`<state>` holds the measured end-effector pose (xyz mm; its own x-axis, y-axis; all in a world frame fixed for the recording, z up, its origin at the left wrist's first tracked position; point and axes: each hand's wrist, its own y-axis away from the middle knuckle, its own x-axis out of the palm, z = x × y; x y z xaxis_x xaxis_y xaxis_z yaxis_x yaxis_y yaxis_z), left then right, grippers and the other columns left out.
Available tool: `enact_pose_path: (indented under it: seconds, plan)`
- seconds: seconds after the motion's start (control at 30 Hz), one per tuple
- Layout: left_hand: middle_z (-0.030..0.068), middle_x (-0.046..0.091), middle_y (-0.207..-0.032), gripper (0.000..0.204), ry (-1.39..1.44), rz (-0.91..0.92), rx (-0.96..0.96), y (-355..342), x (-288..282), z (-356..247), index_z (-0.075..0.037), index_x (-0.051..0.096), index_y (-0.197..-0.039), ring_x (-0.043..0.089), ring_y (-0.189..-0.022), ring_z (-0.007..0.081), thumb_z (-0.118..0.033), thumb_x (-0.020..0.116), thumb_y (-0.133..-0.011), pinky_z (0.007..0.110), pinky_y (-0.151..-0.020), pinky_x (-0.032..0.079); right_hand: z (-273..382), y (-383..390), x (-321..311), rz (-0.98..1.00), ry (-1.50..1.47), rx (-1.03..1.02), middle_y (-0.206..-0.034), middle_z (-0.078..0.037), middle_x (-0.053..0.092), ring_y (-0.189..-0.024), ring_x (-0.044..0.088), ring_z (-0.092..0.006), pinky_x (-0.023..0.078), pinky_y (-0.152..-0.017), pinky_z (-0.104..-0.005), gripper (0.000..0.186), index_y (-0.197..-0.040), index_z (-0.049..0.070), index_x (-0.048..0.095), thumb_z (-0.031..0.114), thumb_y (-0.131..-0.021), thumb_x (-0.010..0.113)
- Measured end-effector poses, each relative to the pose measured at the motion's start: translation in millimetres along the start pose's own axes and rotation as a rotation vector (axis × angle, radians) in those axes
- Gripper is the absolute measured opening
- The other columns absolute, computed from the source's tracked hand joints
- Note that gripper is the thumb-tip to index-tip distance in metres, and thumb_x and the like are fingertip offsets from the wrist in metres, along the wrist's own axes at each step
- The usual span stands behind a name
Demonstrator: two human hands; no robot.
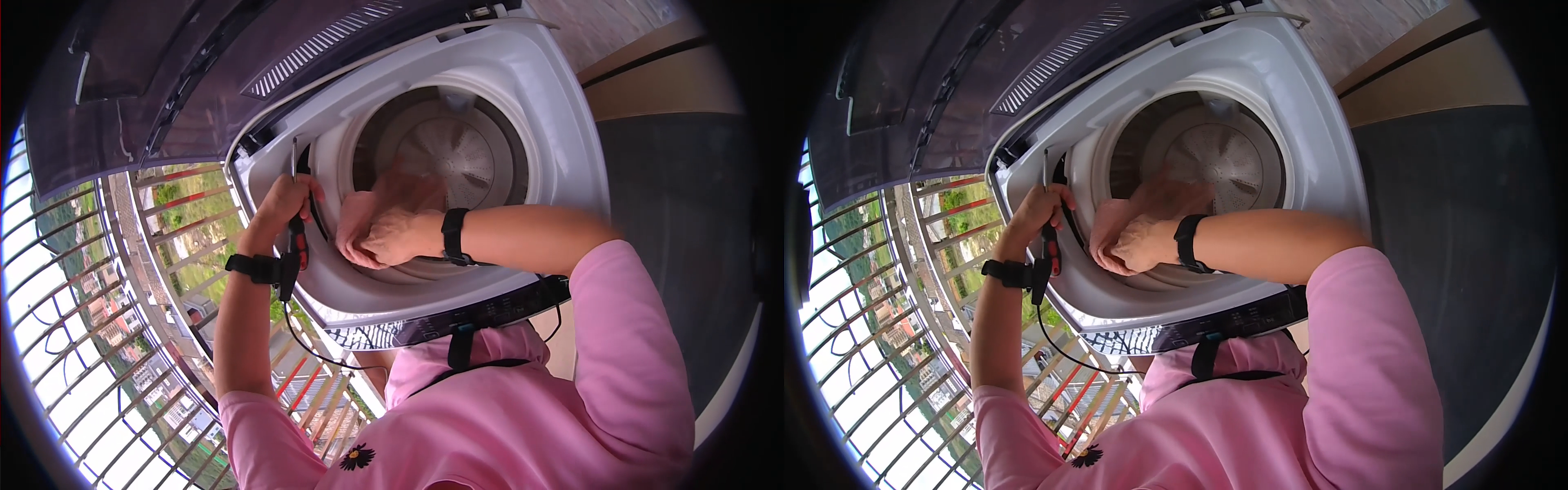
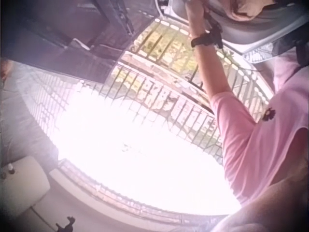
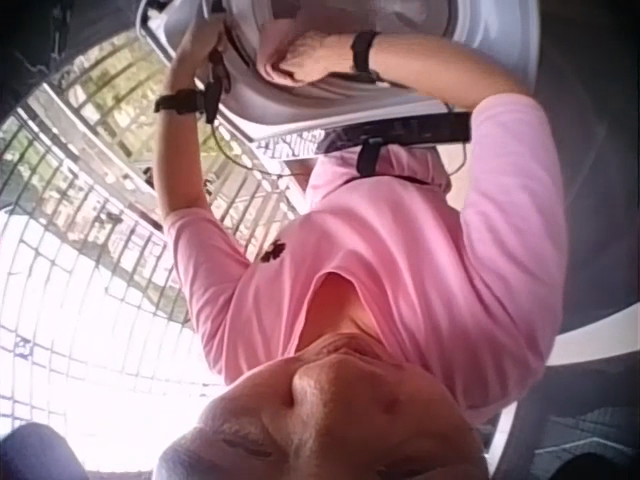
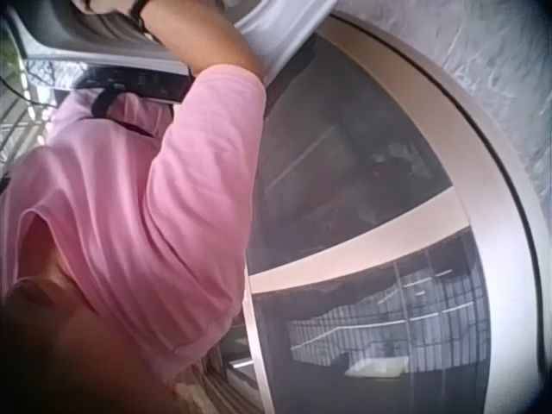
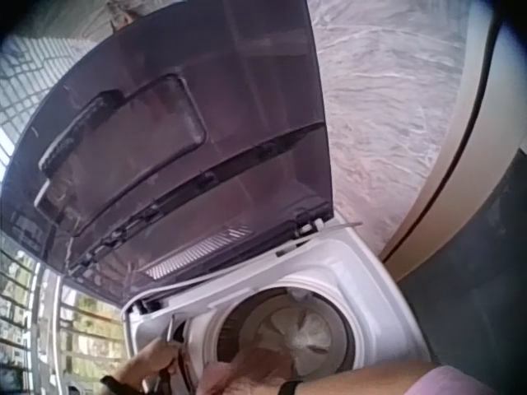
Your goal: The person is using a screwdriver to disassemble or repair the inner components of a top-loading washing machine.
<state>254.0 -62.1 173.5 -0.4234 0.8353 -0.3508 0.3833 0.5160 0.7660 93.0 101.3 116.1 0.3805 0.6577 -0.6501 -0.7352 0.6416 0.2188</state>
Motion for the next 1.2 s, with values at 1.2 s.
enact_pose_path:
  seconds: [1.2]
  plan:
    - [0.0051, 0.047, -0.052, 0.018, 0.059, -0.001, 0.075, 6.7, -3.4, -1.6, -0.002, 0.056, -0.07, 0.047, -0.046, 0.0153, -0.008, 0.042, -0.078, 0.029, -0.049, 0.043, 25.3, -53.0, -5.7, -0.517, 0.22, 0.419, -0.077, -0.009, 0.07, -0.066, 0.069, -0.0261, 0.051, -0.052, -0.0423, 0.019, -0.086, 0.008, 0.065, 0.022, -0.088, 0.052]
